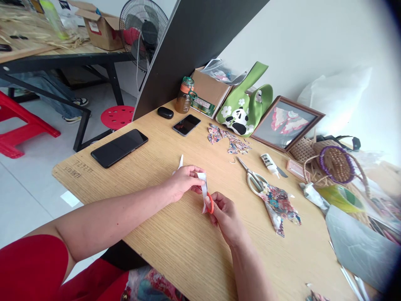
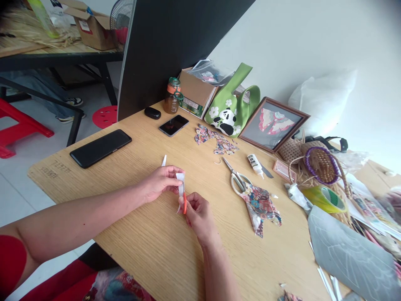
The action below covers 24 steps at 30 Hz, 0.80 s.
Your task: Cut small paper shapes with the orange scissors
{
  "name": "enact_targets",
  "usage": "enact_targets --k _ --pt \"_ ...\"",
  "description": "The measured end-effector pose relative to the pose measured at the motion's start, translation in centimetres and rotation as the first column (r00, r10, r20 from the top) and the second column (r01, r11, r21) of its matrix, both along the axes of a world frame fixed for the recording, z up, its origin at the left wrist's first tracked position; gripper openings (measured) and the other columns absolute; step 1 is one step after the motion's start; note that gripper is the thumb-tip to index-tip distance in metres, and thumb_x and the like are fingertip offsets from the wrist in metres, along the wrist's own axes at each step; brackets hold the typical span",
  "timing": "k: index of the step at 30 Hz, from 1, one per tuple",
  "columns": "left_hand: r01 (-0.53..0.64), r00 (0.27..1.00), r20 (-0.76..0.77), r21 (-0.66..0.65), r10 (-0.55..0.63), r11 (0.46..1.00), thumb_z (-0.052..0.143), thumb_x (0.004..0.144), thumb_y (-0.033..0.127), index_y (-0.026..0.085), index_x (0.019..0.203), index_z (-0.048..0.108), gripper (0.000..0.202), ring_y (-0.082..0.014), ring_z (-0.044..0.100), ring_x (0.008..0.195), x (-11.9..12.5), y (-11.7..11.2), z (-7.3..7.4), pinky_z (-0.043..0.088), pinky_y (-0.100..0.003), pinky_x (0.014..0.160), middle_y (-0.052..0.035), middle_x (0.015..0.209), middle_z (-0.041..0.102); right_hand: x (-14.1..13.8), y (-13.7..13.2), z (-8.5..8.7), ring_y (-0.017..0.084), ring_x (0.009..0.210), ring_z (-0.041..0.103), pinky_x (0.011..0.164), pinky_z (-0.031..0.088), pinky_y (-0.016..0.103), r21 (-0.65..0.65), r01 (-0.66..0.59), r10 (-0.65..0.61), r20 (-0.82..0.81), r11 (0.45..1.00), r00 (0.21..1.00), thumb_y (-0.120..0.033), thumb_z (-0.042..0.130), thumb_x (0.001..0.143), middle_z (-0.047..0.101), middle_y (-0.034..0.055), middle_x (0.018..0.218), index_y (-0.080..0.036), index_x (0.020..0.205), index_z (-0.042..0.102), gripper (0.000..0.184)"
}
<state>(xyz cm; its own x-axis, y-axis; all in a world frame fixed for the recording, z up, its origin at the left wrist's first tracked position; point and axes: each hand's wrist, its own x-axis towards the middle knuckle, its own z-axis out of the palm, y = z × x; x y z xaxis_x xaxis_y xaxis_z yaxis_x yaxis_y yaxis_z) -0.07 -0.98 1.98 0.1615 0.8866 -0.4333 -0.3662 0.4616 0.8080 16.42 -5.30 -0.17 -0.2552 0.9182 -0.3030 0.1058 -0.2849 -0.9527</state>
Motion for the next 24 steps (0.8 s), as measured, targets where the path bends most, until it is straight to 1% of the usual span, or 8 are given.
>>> enact_targets --k 4,9,16,20,24 --pt "-0.006 1.0 -0.001 -0.005 0.006 1.0 0.06 0.076 -0.008 0.007 0.098 0.061 0.027 -0.0112 0.058 0.057 0.0 0.02 0.22 0.049 -0.023 0.055 -0.0021 0.069 0.06 -0.02 0.05 0.06 0.005 0.038 0.035 0.037 0.027 0.019 -0.006 0.01 -0.01 0.003 1.0 1.0 -0.061 0.076 0.072 0.059 -0.0019 0.056 -0.017 0.07 0.056 0.048" --pt "-0.008 1.0 0.015 0.002 0.008 1.0 0.061 0.075 -0.009 0.007 0.096 0.061 0.026 -0.0116 0.059 0.056 -0.05 0.09 0.11 0.05 -0.023 0.055 -0.0016 0.068 0.059 -0.13 0.08 0.07 0.005 0.037 0.032 0.036 0.025 0.02 -0.015 0.021 -0.021 0.01 1.0 1.0 -0.061 0.076 0.071 0.055 -0.004 0.051 -0.018 0.068 0.056 0.048" --pt "-0.005 1.0 0.01 0.015 0.005 1.0 0.061 0.076 -0.005 0.008 0.098 0.061 0.025 -0.0115 0.059 0.059 -0.14 0.08 -0.05 0.051 -0.023 0.055 -0.0029 0.074 0.06 -0.09 0.04 0.08 0.005 0.038 0.034 0.036 0.025 0.02 -0.019 0.022 -0.022 0.009 1.0 1.0 -0.061 0.076 0.071 0.062 -0.0009 0.06 -0.018 0.07 0.056 0.048" --pt "-0.004 1.0 -0.023 0.025 0.004 1.0 0.061 0.077 -0.005 0.008 0.099 0.061 0.026 -0.0108 0.058 0.06 -0.23 0.22 -0.16 0.05 -0.021 0.052 -0.003 0.076 0.06 -0.07 0.06 0.12 0.005 0.038 0.034 0.037 0.026 0.02 -0.022 0.02 -0.02 0.01 1.0 1.0 -0.063 0.077 0.07 0.062 -0.0005 0.06 -0.017 0.069 0.056 0.05" --pt "0.008 0.999 -0.034 0.023 -0.007 1.0 0.06 0.077 -0.006 0.007 0.1 0.061 0.027 -0.0109 0.058 0.058 -0.29 0.26 -0.21 0.05 -0.022 0.053 -0.0026 0.072 0.06 0.0 0.03 0.16 0.005 0.038 0.035 0.037 0.026 0.02 -0.024 0.017 -0.017 0.0 1.0 1.0 -0.063 0.077 0.07 0.061 -0.0011 0.059 -0.018 0.069 0.056 0.049"
